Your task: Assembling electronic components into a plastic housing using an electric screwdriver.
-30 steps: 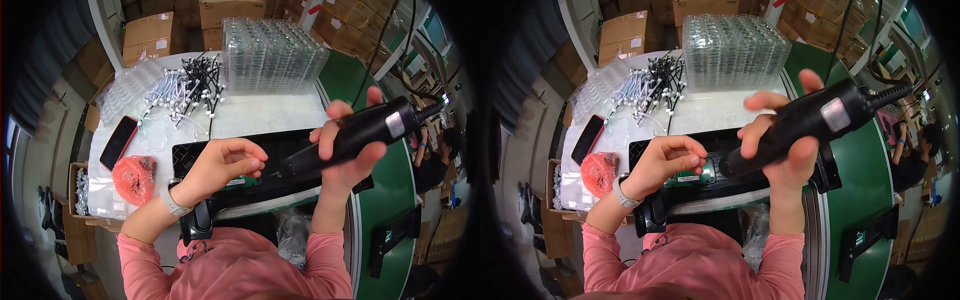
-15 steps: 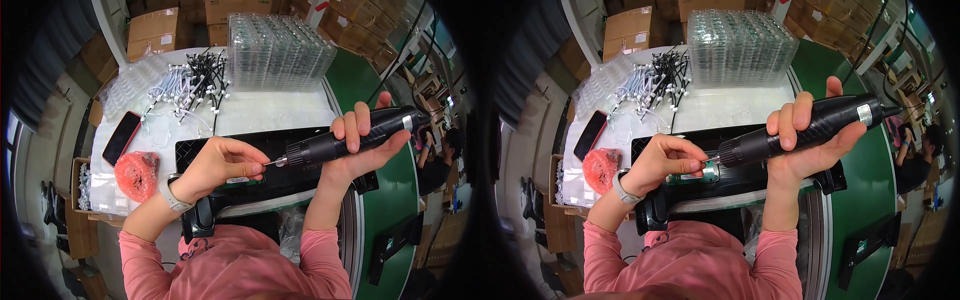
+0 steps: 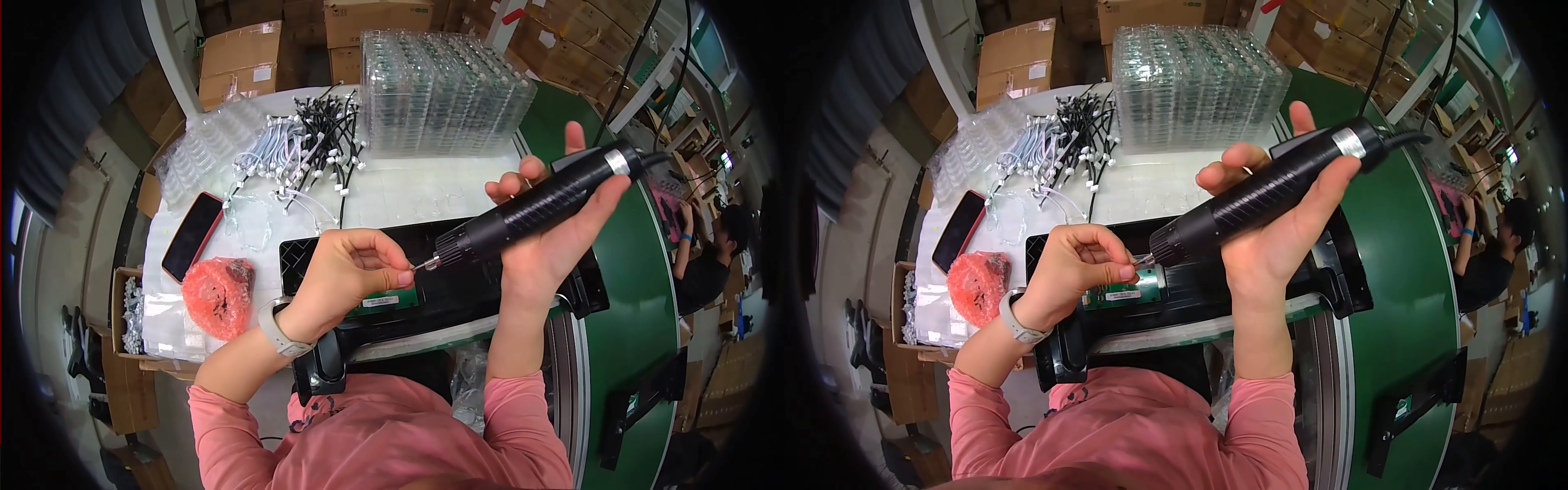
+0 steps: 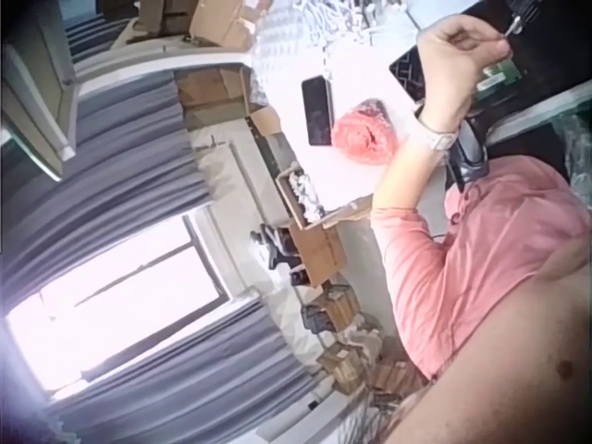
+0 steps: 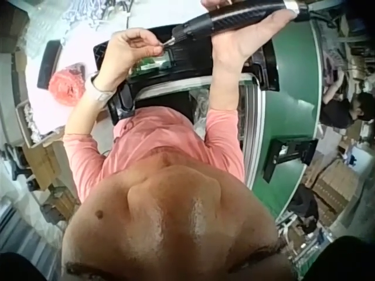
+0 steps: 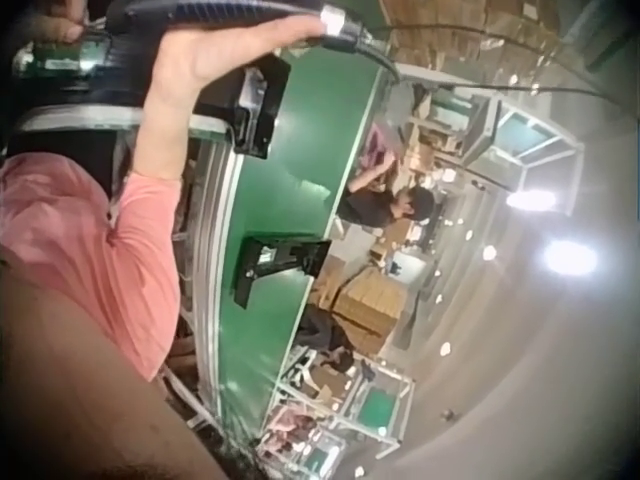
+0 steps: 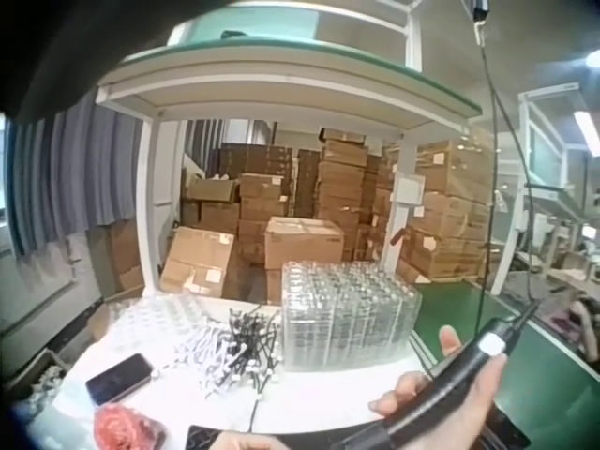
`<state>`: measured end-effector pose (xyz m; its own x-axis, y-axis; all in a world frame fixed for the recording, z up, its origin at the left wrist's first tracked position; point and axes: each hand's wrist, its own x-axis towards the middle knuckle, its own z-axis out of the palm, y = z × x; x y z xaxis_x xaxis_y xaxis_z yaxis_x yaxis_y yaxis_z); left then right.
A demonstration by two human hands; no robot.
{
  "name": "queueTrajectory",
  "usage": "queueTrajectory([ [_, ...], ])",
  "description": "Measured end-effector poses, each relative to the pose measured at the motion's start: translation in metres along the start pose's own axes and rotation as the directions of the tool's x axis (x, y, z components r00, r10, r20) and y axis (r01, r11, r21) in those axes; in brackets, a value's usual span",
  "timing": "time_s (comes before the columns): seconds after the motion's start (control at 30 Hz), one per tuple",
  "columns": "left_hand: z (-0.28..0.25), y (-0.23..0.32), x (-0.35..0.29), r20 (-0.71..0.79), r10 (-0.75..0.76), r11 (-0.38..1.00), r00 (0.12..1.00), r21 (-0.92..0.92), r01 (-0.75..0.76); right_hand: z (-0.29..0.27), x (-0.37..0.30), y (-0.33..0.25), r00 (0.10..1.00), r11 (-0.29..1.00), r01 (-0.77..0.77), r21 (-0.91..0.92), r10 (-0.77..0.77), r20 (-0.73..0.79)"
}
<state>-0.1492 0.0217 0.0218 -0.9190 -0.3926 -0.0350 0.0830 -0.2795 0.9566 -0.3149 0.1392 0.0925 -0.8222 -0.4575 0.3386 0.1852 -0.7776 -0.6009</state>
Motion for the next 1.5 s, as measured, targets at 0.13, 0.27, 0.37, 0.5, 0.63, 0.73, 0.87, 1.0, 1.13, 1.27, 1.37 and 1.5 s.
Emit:
queueTrajectory([
  [0.13,0.010,0.011,0.010,0.080,0.052,0.998,0.995,-0.048,-0.049,-0.020,0.018,-0.007,0.993,0.980,-0.089,0.178,0.072,0.098],
  [0.27,0.024,0.043,0.074,0.172,0.357,0.881,0.918,0.266,-0.392,-0.043,0.029,-0.027,0.972,0.942,-0.024,0.335,-0.056,0.228],
  [0.37,0.030,0.081,0.161,0.176,0.567,0.476,0.804,0.727,-0.495,-0.047,0.029,-0.036,0.937,0.945,0.010,0.327,-0.123,0.326],
  [0.5,0.033,0.088,0.269,0.252,0.550,-0.053,0.796,0.962,-0.268,-0.061,0.016,-0.051,0.887,0.971,0.043,0.237,-0.146,0.438],
  [0.63,0.075,0.082,0.294,0.075,0.469,-0.146,0.880,0.989,-0.006,-0.087,-0.006,-0.075,0.833,0.971,0.230,0.063,-0.229,0.504],
  [0.73,0.079,0.077,0.297,-0.003,0.504,-0.147,0.863,0.985,0.089,-0.101,-0.015,-0.090,0.828,0.943,0.322,-0.083,-0.238,0.507],
  [0.87,0.088,0.079,0.305,-0.031,0.534,-0.177,0.845,0.973,0.148,-0.110,-0.023,-0.101,0.836,0.938,0.332,-0.098,-0.245,0.492],
  [1.0,0.084,0.085,0.304,-0.115,0.508,-0.078,0.854,0.981,0.179,-0.116,-0.026,-0.103,0.854,0.943,0.317,-0.105,-0.235,0.465],
  [1.13,0.077,0.087,0.307,-0.180,0.482,0.040,0.858,0.982,0.184,-0.117,-0.030,-0.104,0.867,0.957,0.276,-0.088,-0.209,0.452],
  [1.27,0.066,0.083,0.323,-0.263,0.429,0.220,0.864,0.958,0.183,-0.117,-0.033,-0.099,0.881,0.960,0.265,-0.095,-0.201,0.429],
  [1.37,0.060,0.078,0.326,-0.297,0.428,0.292,0.854,0.939,0.180,-0.117,-0.034,-0.097,0.885,0.962,0.252,-0.101,-0.187,0.426],
  [1.5,0.070,0.071,0.316,-0.197,0.568,0.085,0.799,0.980,0.181,-0.117,-0.036,-0.095,0.894,0.963,0.237,-0.131,-0.163,0.417],
])
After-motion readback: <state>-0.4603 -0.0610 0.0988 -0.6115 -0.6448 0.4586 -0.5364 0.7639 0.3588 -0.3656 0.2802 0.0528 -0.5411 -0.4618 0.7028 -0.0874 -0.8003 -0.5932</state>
